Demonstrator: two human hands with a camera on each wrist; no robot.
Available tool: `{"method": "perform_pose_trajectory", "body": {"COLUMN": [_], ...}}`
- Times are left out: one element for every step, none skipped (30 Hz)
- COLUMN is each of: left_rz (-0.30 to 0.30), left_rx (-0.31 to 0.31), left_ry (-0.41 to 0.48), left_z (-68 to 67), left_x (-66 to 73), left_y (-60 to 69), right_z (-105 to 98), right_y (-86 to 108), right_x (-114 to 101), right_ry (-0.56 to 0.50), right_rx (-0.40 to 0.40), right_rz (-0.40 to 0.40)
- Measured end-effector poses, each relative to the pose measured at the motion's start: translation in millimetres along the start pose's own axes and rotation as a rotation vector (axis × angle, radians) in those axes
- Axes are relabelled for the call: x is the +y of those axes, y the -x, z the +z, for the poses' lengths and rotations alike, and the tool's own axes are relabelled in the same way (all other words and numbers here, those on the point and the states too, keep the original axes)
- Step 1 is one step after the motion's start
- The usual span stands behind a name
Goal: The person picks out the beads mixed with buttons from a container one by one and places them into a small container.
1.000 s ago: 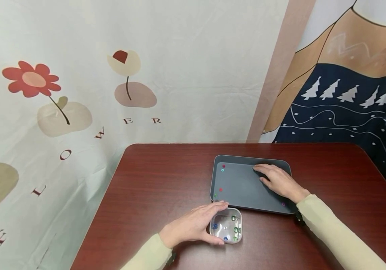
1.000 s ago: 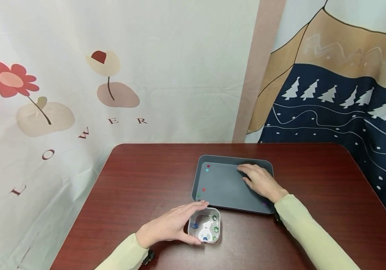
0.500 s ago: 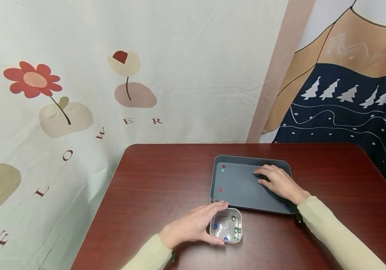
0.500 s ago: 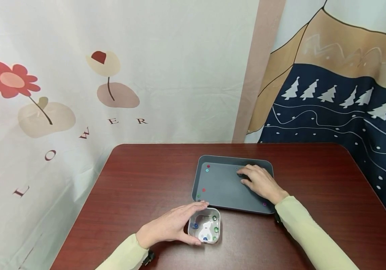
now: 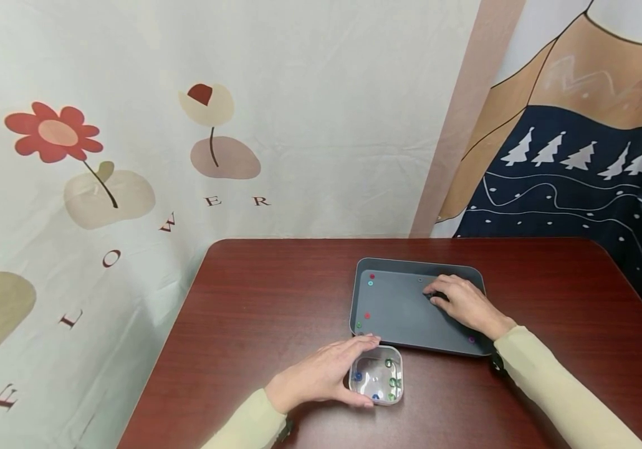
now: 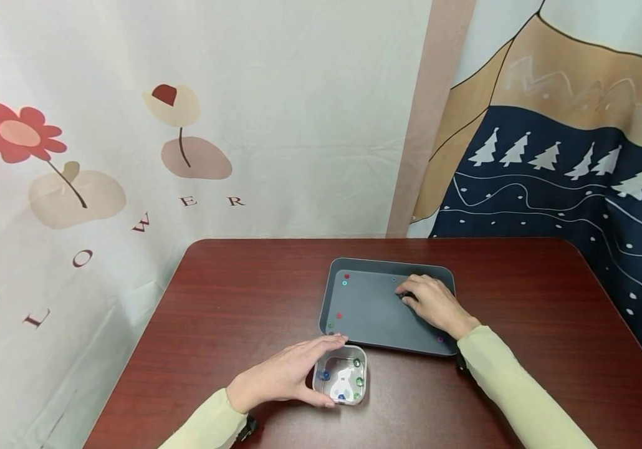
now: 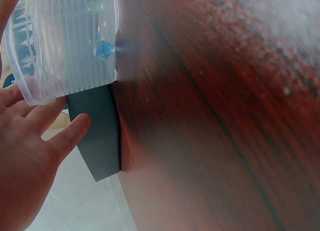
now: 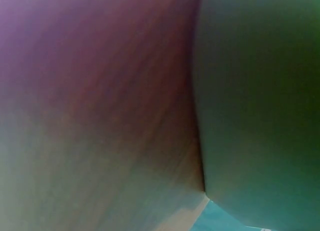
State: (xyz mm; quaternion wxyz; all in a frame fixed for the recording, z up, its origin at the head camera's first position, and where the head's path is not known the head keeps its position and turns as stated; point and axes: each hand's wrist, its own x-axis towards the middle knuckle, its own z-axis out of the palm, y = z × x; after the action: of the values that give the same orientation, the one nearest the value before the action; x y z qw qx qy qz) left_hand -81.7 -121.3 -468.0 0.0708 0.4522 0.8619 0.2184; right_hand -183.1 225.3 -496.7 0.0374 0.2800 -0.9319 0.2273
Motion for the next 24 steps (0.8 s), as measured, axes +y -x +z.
{"method": "perform_pose_trajectory", "body": {"left_rz": [-0.001, -0.001, -0.001, -0.001, -0.001, -0.001, 0.000, 0.002, 0.002, 0.003, 0.006, 0.009, 0.011, 0.013, 0.015, 0.017, 0.017, 0.017, 0.016, 0.016, 0.015, 0.014, 0.014, 0.013], "left_rx": [-0.001, -0.002, -0.002, -0.002, -0.002, -0.002, -0.002, -0.001, -0.001, 0.000, 0.001, 0.001, 0.002, 0.003, 0.003, 0.004, 0.004, 0.003, 0.002, 0.002, 0.001, 0.000, 0.000, 0.000], "left_ry": [0.003, 0.005, 0.006, 0.007, 0.009, 0.009, 0.008, 0.006, 0.008, 0.010, 0.010, 0.009, 0.009, 0.011, 0.013, 0.014, 0.015, 0.018, 0.020, 0.020, 0.020, 0.022, 0.021, 0.021], "left_z": [0.0, 0.1, 0.1, 0.2, 0.3, 0.3, 0.4, 0.4, 0.4, 0.4, 0.5, 0.5, 0.6, 0.6, 0.6, 0.6, 0.6, 0.5, 0.4, 0.2, 0.0, -0.1, -0.3, -0.2], "left_x": [0.1, 0.2, 0.2, 0.3, 0.3, 0.3, 0.3, 0.3, 0.3, 0.3, 0.2, 0.1, 0.0, -0.1, -0.2, -0.4, -0.5, -0.6, -0.6, -0.5, -0.4, -0.3, -0.1, -0.2], "left_y": [0.1, 0.1, 0.0, 0.0, -0.1, -0.1, -0.2, -0.2, -0.1, -0.1, 0.0, 0.1, 0.1, 0.1, 0.2, 0.2, 0.3, 0.4, 0.6, 0.6, 0.8, 0.9, 0.9, 0.9], "right_z": [-0.2, -0.7, -1.4, -2.3, -3.7, -5.6, -7.6, -10.0, -12.6, -15.3, -18.0, -20.6, -23.0, -25.4, -27.7, -29.8, -31.7, -33.6, -35.4, -36.9, -38.2, -39.2, -40.0, -40.4], "right_y": [0.2, 0.3, 0.5, 0.7, 0.9, 1.5, 1.9, 2.5, 3.4, 4.6, 6.1, 7.7, 9.3, 11.1, 12.9, 14.7, 16.4, 18.3, 20.0, 21.8, 23.7, 25.6, 27.5, 29.3], "right_x": [-0.2, -0.5, -0.9, -1.5, -2.4, -3.4, -4.7, -6.4, -8.5, -10.8, -13.2, -15.7, -18.6, -21.8, -25.2, -28.6, -32.4, -36.4, -40.7, -44.7, -48.9, -53.0, -57.0, -60.7], "right_ry": [-0.001, -0.003, -0.005, -0.010, -0.017, -0.025, -0.036, -0.045, -0.054, -0.065, -0.074, -0.079, -0.083, -0.084, -0.084, -0.082, -0.078, -0.073, -0.072, -0.071, -0.069, -0.067, -0.070, -0.076], "right_rx": [-0.001, -0.001, 0.000, 0.001, 0.003, 0.007, 0.012, 0.018, 0.024, 0.031, 0.041, 0.052, 0.063, 0.077, 0.092, 0.108, 0.125, 0.141, 0.157, 0.174, 0.187, 0.200, 0.211, 0.219], "right_rz": [0.003, 0.006, 0.012, 0.020, 0.027, 0.033, 0.041, 0.047, 0.052, 0.053, 0.051, 0.046, 0.041, 0.032, 0.023, 0.013, 0.002, -0.010, -0.023, -0.038, -0.053, -0.067, -0.081, -0.097]}}
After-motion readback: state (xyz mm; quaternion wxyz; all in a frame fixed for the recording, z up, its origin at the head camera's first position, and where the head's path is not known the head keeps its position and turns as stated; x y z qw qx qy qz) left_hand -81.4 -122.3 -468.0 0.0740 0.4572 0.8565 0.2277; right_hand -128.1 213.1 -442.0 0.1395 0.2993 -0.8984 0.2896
